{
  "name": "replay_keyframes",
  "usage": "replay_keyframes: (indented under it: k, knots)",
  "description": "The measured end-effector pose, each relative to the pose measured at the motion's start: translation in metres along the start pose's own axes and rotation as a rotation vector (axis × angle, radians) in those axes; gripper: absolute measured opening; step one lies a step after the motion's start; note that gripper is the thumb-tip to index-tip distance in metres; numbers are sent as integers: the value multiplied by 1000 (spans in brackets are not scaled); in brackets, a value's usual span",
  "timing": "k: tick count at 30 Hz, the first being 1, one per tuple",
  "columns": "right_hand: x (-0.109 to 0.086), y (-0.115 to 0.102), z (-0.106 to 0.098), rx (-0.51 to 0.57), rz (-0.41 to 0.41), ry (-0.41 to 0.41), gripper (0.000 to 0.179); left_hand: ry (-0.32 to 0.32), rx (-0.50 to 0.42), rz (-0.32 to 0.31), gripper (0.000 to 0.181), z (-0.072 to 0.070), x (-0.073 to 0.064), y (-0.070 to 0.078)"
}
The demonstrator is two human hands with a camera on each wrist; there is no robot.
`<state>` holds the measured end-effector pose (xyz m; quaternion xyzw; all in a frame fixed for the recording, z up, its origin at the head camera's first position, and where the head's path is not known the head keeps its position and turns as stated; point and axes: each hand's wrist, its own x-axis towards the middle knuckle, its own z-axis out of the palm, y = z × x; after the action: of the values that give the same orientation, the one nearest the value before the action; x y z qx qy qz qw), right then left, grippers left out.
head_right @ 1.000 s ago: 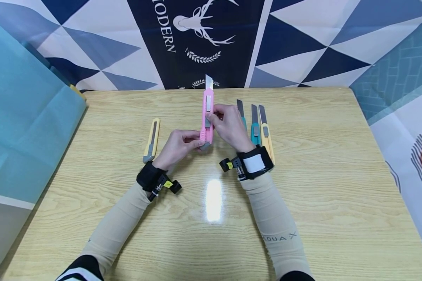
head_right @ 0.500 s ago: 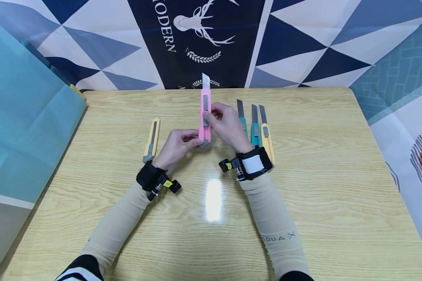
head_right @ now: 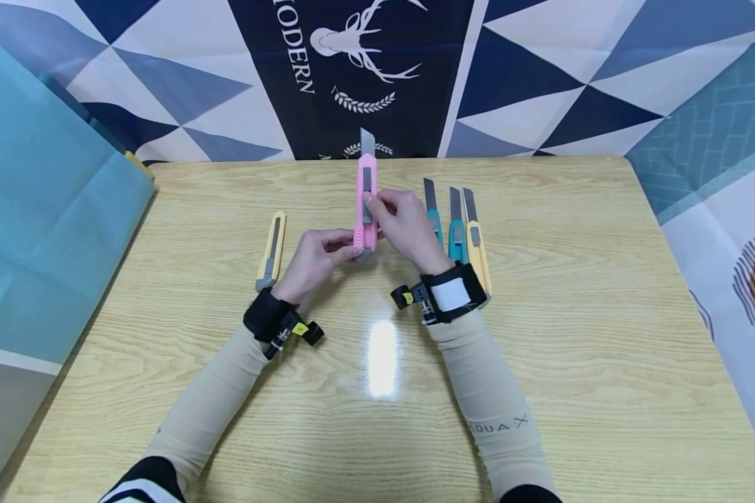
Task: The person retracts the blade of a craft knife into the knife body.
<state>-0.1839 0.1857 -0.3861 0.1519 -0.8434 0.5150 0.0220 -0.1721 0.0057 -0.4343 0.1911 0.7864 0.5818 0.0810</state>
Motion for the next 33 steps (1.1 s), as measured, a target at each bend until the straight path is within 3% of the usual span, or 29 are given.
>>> replay_keyframes:
  k: [15, 21, 33]
  knots:
    - [0, 0, 4, 14, 62, 29, 37, 5, 30, 14, 24, -1, -1, 2]
    - [0, -1, 5, -41, 61, 64, 32, -1, -3, 43, 23, -1, -3, 9]
    - [-1, -2, 5, -49, 27, 64, 26, 5, 14, 42, 24, 0, -2, 2]
